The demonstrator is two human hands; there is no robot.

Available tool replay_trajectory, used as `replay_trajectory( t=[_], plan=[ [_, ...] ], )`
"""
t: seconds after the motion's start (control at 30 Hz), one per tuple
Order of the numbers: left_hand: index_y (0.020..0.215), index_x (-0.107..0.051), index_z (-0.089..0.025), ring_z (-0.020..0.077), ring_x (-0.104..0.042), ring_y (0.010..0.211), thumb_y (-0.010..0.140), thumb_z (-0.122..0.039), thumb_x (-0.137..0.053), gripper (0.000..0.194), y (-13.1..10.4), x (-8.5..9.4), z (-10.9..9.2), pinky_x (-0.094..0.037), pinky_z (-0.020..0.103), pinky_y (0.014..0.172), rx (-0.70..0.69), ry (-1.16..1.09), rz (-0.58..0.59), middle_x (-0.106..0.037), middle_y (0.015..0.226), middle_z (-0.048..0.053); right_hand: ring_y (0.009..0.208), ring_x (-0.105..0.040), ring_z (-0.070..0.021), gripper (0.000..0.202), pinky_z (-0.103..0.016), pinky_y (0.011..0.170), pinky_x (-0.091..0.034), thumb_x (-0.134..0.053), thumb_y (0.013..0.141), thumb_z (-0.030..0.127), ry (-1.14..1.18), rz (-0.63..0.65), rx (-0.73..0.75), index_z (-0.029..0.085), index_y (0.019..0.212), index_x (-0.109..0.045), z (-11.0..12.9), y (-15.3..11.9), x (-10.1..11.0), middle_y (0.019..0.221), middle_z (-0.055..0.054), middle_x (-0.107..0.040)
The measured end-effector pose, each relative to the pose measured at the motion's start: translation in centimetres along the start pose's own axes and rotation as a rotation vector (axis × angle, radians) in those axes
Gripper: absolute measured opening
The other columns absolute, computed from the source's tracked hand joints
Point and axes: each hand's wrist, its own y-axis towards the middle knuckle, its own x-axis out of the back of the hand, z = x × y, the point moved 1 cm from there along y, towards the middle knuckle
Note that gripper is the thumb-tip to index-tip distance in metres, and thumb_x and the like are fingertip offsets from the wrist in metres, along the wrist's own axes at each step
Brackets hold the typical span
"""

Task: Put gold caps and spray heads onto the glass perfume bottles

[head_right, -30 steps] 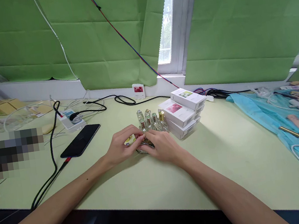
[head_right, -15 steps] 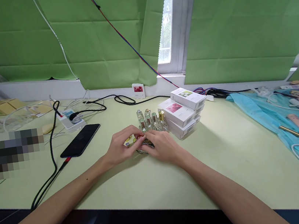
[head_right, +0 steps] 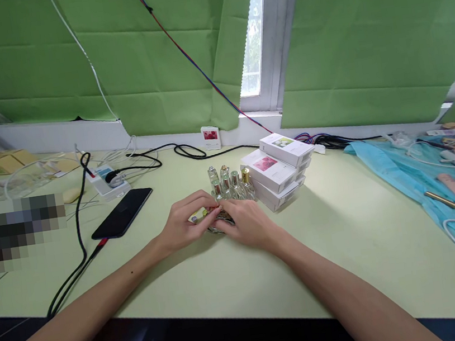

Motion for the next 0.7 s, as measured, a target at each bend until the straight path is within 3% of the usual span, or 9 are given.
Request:
replay_trajectory(
  t=[0.37,0.7],
  plan=[
    [0.088,-0.065,-0.019,0.0153,-0.06,0.074,0.098,-0.017,-0.059,0.012,0.12,0.15,-0.09,-0.05,0.029,0.067,0.017,-0.006,0.021,-0.064,0.083,0.004,0.06,-0.051,-0.0133,0.007,-0.026,0.06,-0.034,-0.059,0.097,0.024,-0.006,0.001,-0.018,0.021,0.091,-0.057,-0.01,-0.05,-0.04,0.078,0.0,-0.066],
    [0.089,-0.066,-0.018,0.0141,-0.059,0.075,0.097,-0.014,-0.061,0.01,0.03,0.11,0.2,-0.049,0.027,0.067,-0.009,-0.021,0.02,-0.063,0.084,0.004,0.068,-0.055,-0.0141,0.013,-0.027,0.063,-0.034,-0.058,0.099,0.026,-0.02,0.038,-0.046,0.02,0.088,-0.059,-0.01,0.03,-0.11,0.084,-0.002,-0.069]
  ],
)
